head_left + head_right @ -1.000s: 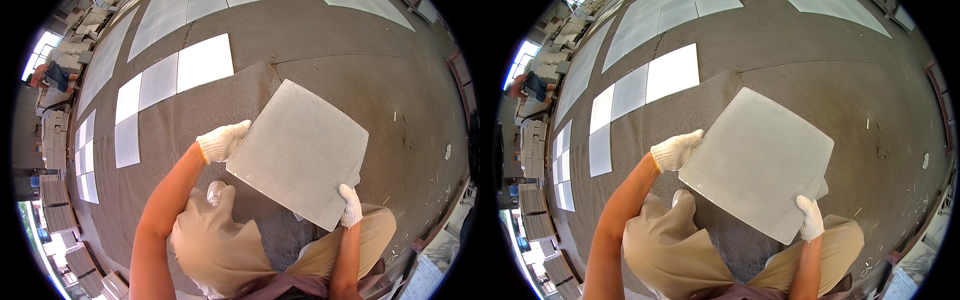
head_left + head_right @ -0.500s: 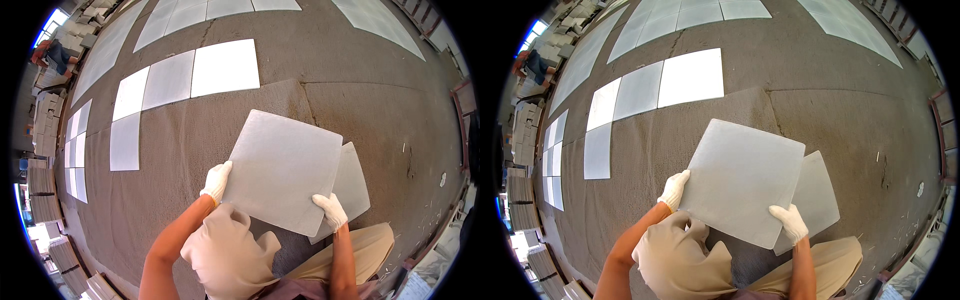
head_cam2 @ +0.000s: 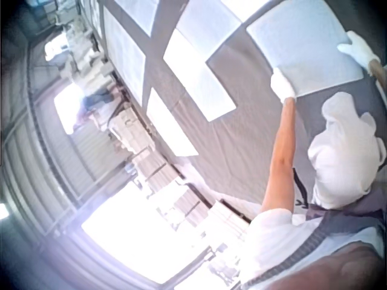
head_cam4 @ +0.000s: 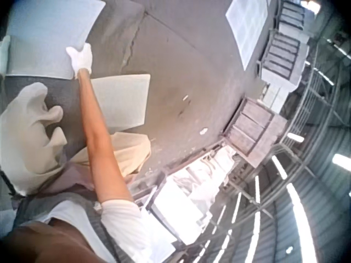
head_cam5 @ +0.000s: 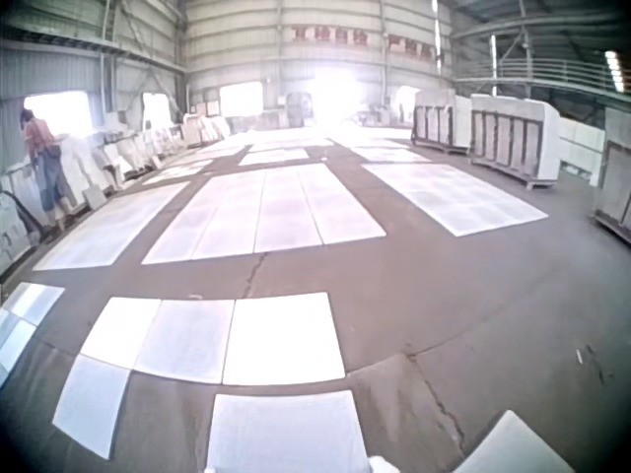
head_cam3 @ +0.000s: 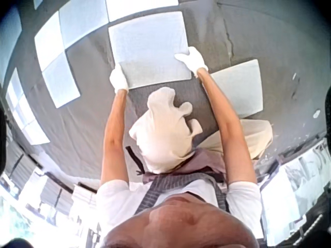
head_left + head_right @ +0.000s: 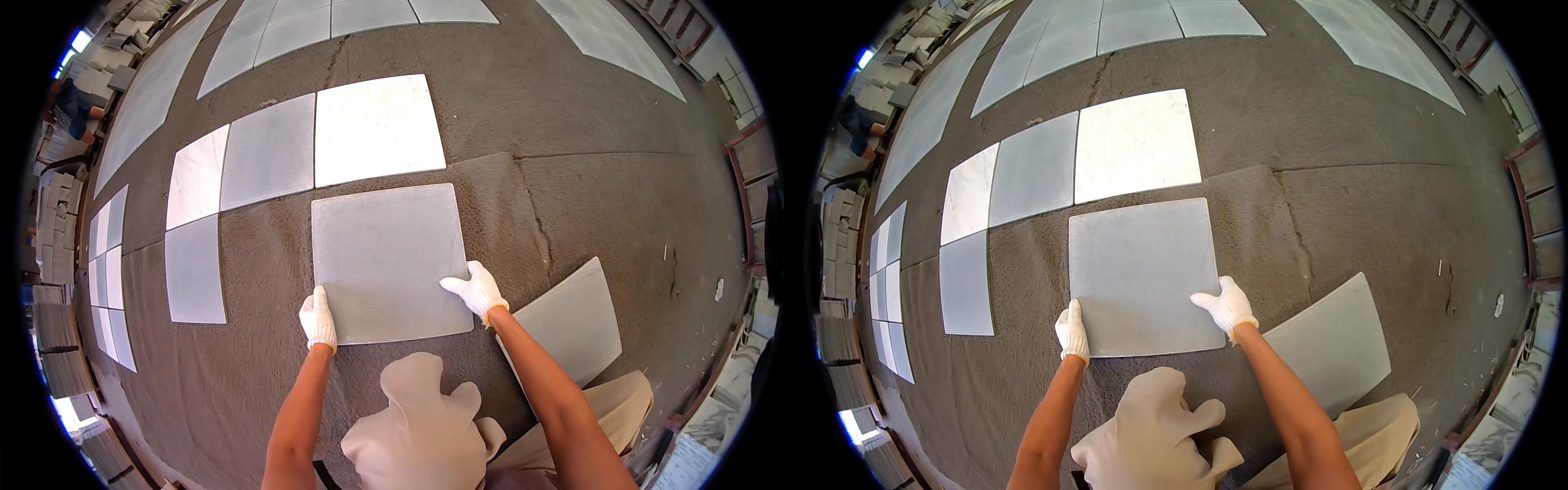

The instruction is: The person picks up stacks of square tiles from a pile and carries them to a marked area on the floor. They then sit down and place the tiles one by one onto the floor in a grid pattern.

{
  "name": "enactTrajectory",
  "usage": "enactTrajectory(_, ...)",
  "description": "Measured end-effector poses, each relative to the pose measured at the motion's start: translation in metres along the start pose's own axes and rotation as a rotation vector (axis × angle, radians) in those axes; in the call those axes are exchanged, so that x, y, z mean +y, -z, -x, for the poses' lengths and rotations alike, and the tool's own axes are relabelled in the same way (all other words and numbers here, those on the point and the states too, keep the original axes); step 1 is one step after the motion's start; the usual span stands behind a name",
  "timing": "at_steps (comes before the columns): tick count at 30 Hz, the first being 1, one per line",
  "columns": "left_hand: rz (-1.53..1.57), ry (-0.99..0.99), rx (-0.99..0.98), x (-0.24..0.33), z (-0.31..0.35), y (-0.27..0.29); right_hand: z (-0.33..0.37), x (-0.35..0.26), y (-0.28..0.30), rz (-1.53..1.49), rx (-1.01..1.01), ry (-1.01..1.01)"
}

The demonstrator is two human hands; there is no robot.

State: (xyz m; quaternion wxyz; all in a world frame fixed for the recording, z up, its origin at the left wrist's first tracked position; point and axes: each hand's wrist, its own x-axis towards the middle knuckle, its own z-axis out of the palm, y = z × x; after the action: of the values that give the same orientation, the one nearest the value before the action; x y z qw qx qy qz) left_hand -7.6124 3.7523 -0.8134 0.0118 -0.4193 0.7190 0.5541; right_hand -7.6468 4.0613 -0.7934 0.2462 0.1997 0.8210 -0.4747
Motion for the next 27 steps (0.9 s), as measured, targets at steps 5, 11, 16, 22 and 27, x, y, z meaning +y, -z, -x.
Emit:
enactTrajectory(5, -0.036, -0.021, -0.012, -0.004, -0.021, -0.006, -0.023, -0.006, -0.006, 0.093, 0.028, -0.013)
enactTrajectory(11, -0.005, -0.007, -0.006, 0.008, -0.024, -0.022, -0.037, -0.019, 0.0, 0.177, 0.03, -0.067)
enactTrajectory(16, -0.254, -0.004, -0.102, 0.005, -0.042, -0.015, -0.039, -0.03, 0.001, 0.465, 0.044, -0.103)
enactTrajectory(22, -0.792, -0.067, -0.373, 0.04, -0.06, 0.003, -0.04, -0.042, 0.001, 0.585, 0.081, -0.098)
enactTrajectory(27, -0.823, -0.091, -0.341, 0.029, -0.066, 0.002, -0.046, -0.044, 0.0, 0.695, 0.045, -0.044)
